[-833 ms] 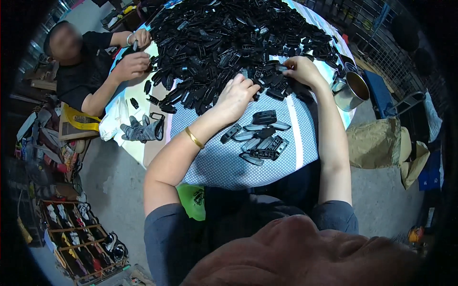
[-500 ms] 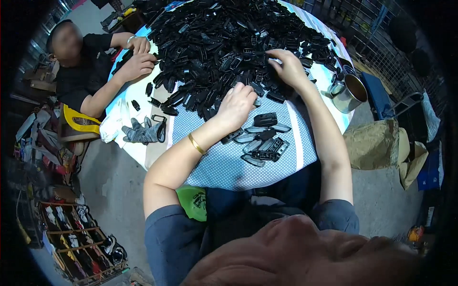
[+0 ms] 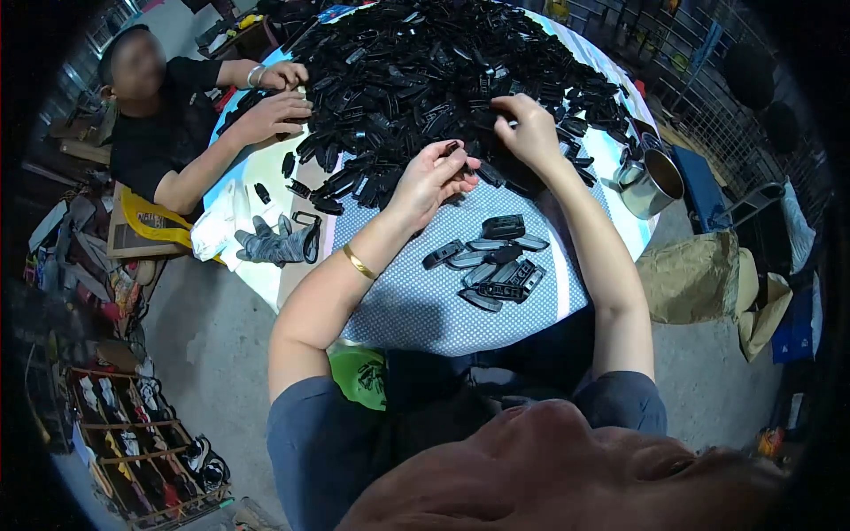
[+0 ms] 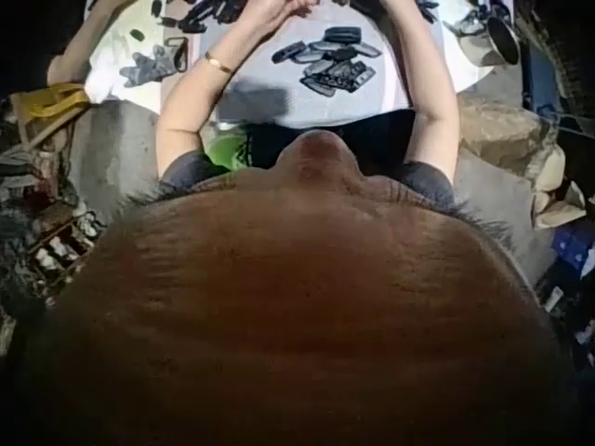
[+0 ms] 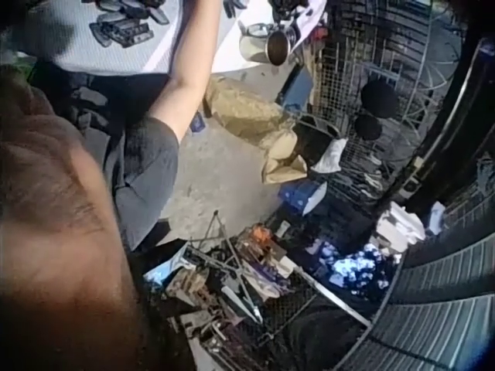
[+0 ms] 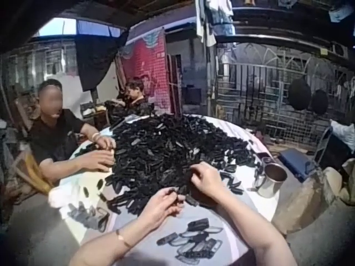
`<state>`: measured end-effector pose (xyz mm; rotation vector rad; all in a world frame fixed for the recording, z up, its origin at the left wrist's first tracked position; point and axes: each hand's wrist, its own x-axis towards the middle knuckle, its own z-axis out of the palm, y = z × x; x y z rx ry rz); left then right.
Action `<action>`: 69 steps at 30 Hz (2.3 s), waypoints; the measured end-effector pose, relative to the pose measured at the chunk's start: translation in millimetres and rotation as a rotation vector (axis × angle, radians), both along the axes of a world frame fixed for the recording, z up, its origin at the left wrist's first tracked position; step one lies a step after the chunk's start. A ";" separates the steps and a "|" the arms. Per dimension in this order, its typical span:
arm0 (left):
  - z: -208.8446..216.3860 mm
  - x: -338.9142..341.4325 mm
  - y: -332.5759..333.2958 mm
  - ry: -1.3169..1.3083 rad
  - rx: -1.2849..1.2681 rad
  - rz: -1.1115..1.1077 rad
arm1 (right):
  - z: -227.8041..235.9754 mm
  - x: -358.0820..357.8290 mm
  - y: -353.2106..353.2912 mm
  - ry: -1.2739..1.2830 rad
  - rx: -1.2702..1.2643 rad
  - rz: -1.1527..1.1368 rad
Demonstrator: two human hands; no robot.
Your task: Inspecting and sorting small black hardware components on a table.
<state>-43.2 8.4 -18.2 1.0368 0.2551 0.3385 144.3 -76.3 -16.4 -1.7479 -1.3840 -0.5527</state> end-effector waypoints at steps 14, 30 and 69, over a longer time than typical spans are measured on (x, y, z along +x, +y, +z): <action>-0.2 -0.8 -6.7 -0.055 0.245 0.150 | 10.2 -55.7 -26.3 1.041 -0.265 0.498; -3.8 0.2 -4.8 -0.059 0.232 0.312 | -4.7 -72.5 -25.7 1.113 -0.046 0.467; -4.1 3.3 -12.8 -0.058 1.765 0.226 | -3.0 67.0 -56.1 0.308 -0.521 -0.168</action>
